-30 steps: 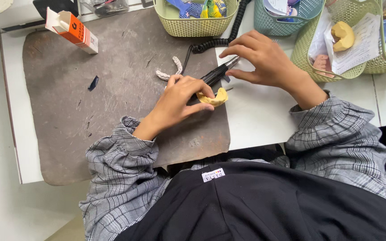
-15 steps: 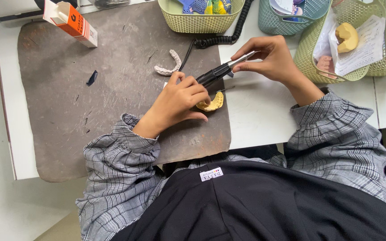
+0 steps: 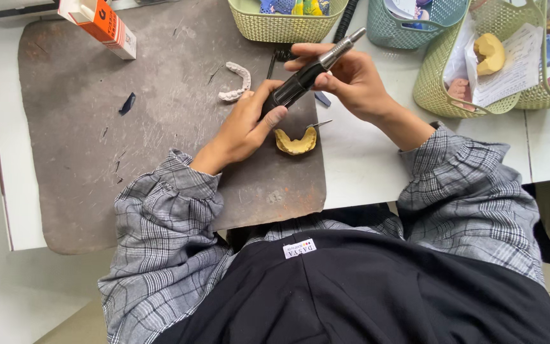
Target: The person holds a yellow dental stone model of a lower jaw and grinds and shapes it with a rotary handpiece, turning the model to work different surfaces. They swap the grinding bit, sort through a container of burs, and continue grinding the model's edges.
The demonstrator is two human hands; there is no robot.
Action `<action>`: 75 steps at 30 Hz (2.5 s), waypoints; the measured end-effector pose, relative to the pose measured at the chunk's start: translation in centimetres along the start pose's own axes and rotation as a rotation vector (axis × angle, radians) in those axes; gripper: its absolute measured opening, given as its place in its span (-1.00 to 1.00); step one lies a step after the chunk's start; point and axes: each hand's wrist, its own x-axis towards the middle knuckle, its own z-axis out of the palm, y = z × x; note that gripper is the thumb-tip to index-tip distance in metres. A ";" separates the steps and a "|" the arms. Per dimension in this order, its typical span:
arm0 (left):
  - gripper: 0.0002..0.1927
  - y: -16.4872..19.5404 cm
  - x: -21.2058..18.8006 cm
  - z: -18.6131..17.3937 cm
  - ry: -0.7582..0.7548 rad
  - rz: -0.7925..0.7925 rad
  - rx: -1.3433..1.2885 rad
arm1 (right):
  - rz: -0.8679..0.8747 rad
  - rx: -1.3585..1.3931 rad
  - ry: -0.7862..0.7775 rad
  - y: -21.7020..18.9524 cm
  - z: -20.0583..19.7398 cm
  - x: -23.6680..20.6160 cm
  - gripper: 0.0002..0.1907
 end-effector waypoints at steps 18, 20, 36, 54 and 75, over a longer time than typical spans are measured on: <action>-0.60 -0.8 -0.5 2.4 0.288 -0.098 -0.175 | 0.182 -0.810 -0.233 -6.6 1.8 2.8 -0.63; -0.60 -1.0 -0.7 2.1 0.316 -0.120 -0.143 | 0.261 -0.997 -0.437 -6.8 1.7 2.5 -0.62; -0.59 -1.1 -1.0 2.5 0.292 -0.046 -0.089 | -0.212 -0.507 0.260 -8.1 -0.3 0.6 -0.85; -0.58 -1.6 -1.1 2.7 0.284 0.003 0.009 | -0.305 -0.484 0.246 -6.6 0.0 0.2 -0.74; -0.57 -1.7 -1.2 2.9 0.278 -0.012 -0.006 | -0.349 -0.516 0.191 -5.9 -0.1 0.6 -0.79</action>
